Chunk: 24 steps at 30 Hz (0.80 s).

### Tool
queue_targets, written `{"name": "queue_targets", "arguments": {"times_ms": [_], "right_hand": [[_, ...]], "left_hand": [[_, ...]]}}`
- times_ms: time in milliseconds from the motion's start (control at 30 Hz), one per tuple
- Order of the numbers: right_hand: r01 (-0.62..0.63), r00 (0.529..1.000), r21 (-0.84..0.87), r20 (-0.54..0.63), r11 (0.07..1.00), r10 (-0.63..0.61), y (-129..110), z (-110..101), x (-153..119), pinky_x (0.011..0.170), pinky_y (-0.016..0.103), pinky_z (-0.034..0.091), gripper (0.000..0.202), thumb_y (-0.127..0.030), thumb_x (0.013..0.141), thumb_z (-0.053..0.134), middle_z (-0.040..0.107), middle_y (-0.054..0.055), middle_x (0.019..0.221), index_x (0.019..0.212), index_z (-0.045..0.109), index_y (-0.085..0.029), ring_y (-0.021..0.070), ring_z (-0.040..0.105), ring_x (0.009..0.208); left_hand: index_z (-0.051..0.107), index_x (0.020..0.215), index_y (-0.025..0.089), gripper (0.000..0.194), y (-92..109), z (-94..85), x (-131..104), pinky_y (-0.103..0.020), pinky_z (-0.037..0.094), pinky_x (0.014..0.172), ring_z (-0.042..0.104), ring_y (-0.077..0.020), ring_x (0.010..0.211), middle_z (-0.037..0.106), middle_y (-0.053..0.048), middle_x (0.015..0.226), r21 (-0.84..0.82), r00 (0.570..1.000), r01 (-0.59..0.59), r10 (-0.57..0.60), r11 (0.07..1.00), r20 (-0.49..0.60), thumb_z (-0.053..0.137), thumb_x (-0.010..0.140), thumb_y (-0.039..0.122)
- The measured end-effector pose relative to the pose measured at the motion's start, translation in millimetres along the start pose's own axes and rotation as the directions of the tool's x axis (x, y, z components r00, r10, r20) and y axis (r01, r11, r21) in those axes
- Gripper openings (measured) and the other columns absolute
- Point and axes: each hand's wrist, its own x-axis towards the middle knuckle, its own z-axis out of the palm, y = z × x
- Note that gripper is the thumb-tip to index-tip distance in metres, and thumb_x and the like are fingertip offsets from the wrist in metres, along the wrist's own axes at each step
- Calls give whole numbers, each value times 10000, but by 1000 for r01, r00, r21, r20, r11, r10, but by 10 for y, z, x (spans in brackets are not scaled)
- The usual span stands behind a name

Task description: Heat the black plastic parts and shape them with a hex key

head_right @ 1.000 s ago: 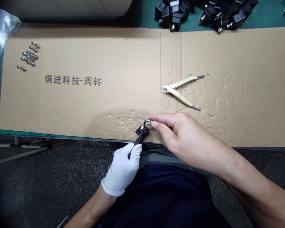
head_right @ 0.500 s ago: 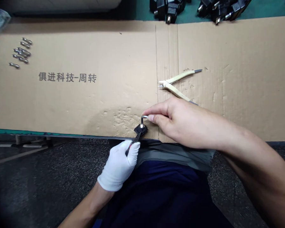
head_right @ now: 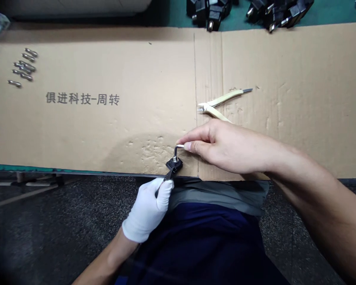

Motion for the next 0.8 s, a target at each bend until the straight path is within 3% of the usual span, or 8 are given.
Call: {"name": "queue_targets", "arguments": {"times_ms": [200,367,500,700,800], "right_hand": [[-12,990,56,-137,998,19,4,154,-67,866,364,626,333,-383,1032,570,803,15,1017,1305,730,-282,235,750,992],[54,960,-33,-272,998,-61,6,342,-132,1059,387,564,309,-305,1029,569,739,20,1277,1283,741,-269,249,689,1199],[79,938,-54,-335,995,-92,72,464,-200,1055,399,578,322,-283,1034,556,720,22,1311,1309,721,-263,260,677,1225],[233,845,-251,-426,939,-324,194,631,-263,925,327,632,382,-139,1013,547,750,68,1249,1375,658,-184,209,755,1050],[217,826,-237,-473,947,-307,209,675,-273,878,293,636,362,-135,1013,556,771,60,1200,1354,670,-174,185,764,1000]], "left_hand": [[590,726,189,507,-34,1,-15,-278,409,632,542,-146,615,610,-10,657,-200,991,97,-77,975,108,359,1059,494],[621,758,176,549,-66,43,-38,-275,443,646,573,-155,640,629,-22,672,-374,981,168,-119,912,150,347,1060,543],[641,812,174,536,-64,79,-66,-284,450,673,584,-163,677,656,-32,720,-361,980,191,-153,913,130,355,1058,554],[642,827,178,513,-2,107,-109,-292,456,708,589,-171,723,673,-40,770,-265,983,182,-169,947,71,370,1056,547],[644,840,176,512,-2,141,-122,-295,461,718,596,-174,735,680,-43,784,-290,983,183,-172,939,63,364,1058,546]]}}
